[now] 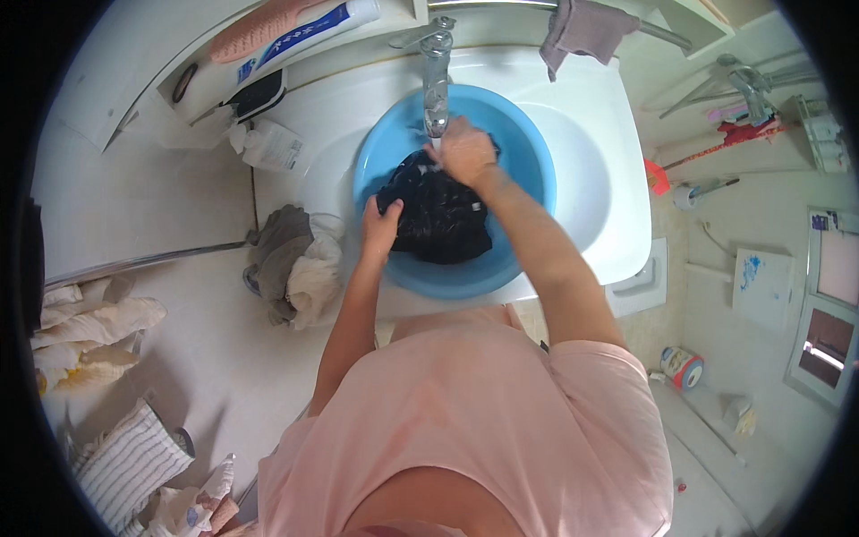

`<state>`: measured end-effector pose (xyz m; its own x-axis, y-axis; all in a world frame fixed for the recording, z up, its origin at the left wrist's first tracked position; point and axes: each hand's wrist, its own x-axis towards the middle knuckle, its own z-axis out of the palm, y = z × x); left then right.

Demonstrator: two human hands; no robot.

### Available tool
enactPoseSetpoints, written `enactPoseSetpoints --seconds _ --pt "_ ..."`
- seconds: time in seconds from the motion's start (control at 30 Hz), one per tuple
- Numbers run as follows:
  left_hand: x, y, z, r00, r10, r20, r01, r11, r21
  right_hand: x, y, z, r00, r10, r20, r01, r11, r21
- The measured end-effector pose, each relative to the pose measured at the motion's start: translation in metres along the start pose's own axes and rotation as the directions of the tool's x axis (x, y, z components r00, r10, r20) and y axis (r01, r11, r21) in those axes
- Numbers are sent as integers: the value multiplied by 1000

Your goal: The person washes several pieces of clothing by hand in a blue basin placed in a bathroom sink. They scrub and rinse a dark garment, followed by a grey item and a white cloth, using running water from the faucet. The person wrings out each item and places them aside after washing.

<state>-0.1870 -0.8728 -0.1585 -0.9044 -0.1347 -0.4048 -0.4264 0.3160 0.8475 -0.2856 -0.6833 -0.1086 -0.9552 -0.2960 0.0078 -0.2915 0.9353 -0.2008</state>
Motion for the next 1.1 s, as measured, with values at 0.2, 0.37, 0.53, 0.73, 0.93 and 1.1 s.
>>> enactPoseSetpoints --seconds 0.2,0.37,0.53,0.73,0.93,1.1 --pt "-40 -4 28 896 341 285 -428 488 761 -41 -5 9 826 -181 533 357 900 -248" --pt "1 -3 39 916 232 328 -395 374 839 -17 -2 70 891 -246 382 363 891 -271" --pt "22 1 32 898 323 298 -418 422 804 10 10 98 967 -236 101 244 967 -74" --pt "21 -1 39 919 331 216 -370 525 767 33 15 92 982 -178 56 178 984 7" --pt "32 -22 46 906 394 154 -388 626 677 -38 -21 27 893 -245 379 312 942 -126" --pt "46 -36 51 901 402 162 -395 611 686 -65 -27 57 931 -352 98 363 920 -145"
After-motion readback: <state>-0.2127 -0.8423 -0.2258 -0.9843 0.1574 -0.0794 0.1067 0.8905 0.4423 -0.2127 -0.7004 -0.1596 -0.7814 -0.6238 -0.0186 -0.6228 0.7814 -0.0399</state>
